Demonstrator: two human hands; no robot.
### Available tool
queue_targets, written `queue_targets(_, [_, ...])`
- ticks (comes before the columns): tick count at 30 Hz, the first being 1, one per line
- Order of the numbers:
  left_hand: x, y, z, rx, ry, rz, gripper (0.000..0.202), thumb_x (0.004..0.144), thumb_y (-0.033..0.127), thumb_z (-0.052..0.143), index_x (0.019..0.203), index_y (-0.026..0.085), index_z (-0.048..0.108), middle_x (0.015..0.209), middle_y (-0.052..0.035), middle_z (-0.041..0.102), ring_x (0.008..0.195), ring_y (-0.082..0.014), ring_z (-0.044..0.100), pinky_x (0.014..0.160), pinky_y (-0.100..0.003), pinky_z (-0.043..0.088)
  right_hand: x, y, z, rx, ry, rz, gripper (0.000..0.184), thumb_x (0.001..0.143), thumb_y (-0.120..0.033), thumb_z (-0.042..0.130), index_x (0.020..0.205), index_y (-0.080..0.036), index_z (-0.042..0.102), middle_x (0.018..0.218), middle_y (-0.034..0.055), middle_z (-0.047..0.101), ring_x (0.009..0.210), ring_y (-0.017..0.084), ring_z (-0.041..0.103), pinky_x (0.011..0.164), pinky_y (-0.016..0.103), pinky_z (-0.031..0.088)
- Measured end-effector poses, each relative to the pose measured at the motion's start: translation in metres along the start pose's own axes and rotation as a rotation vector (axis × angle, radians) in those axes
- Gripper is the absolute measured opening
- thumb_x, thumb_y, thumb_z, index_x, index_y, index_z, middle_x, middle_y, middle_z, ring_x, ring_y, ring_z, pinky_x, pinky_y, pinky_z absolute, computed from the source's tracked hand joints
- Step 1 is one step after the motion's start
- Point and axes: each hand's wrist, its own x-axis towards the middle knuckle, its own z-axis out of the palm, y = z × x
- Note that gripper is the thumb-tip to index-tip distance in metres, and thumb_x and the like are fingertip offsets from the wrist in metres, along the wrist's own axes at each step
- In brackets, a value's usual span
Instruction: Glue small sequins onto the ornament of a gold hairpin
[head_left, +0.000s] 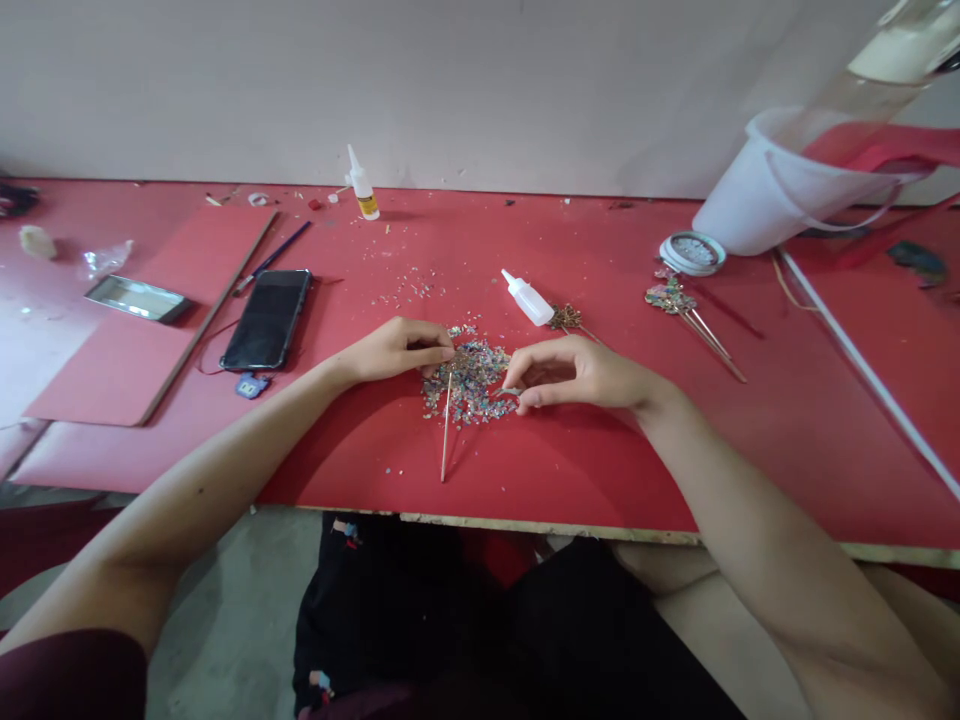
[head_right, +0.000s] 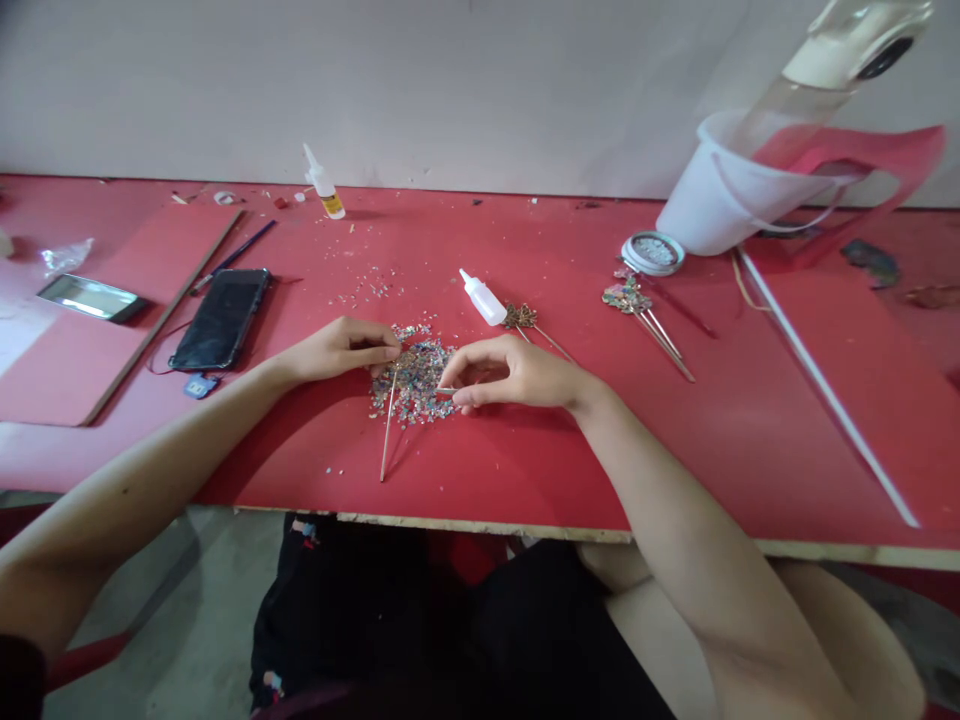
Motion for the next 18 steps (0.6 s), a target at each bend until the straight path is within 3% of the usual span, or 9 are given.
queue_targets(2, [0.000,-0.001,0.000,0.005,0.003,-0.004,0.028,0.090,0.037,0.051,0.079,0.013,0.061,0.064,0.0008,0.056,0.061,-0.0086,0.051,0.061,-0.019,0.040,0.003,0.001,0.005,-0.024,-0.026,0.005,0.023,0.078,-0.032,0.070,0.096,-0.017,0.067,0.090,0.0030,0.066,0.078,0.013,0.064,0.072,0.028,0.051])
queue_targets(5, [0.000,-0.002,0.000,0.017,-0.004,0.011,0.029,0.091,0.038,0.050,0.078,0.014,0.061,0.064,0.0013,0.055,0.060,-0.0084,0.050,0.060,-0.019,0.040,0.011,0.004,0.016,-0.024,0.034,-0.087,0.021,0.077,-0.030,0.072,0.094,-0.019,0.068,0.092,0.0026,0.066,0.086,0.013,0.062,0.078,0.028,0.050])
queue_targets(10, [0.000,-0.002,-0.001,0.026,0.006,0.005,0.029,0.091,0.038,0.050,0.082,0.013,0.062,0.066,0.0003,0.057,0.062,-0.0087,0.051,0.061,-0.019,0.041,0.007,0.001,0.011,0.069,0.159,-0.157,0.019,0.079,-0.027,0.071,0.094,-0.018,0.065,0.087,0.0027,0.066,0.072,0.011,0.061,0.064,0.025,0.050])
queue_targets(15, [0.000,0.002,0.000,0.012,-0.004,0.002,0.029,0.091,0.036,0.050,0.077,0.013,0.060,0.064,0.0004,0.056,0.061,-0.0084,0.051,0.061,-0.019,0.041,-0.004,-0.004,-0.004,0.011,-0.035,0.055,0.023,0.078,-0.031,0.070,0.095,-0.017,0.067,0.086,0.0033,0.065,0.076,0.013,0.064,0.069,0.027,0.051])
queue_targets(18, [0.000,0.001,0.000,0.017,-0.004,-0.003,0.029,0.091,0.037,0.050,0.080,0.013,0.062,0.066,-0.0003,0.058,0.062,-0.0089,0.051,0.061,-0.019,0.041,0.004,0.000,0.005,-0.013,-0.051,0.051,0.023,0.077,-0.033,0.071,0.095,-0.018,0.067,0.089,0.0030,0.065,0.079,0.013,0.062,0.071,0.028,0.050])
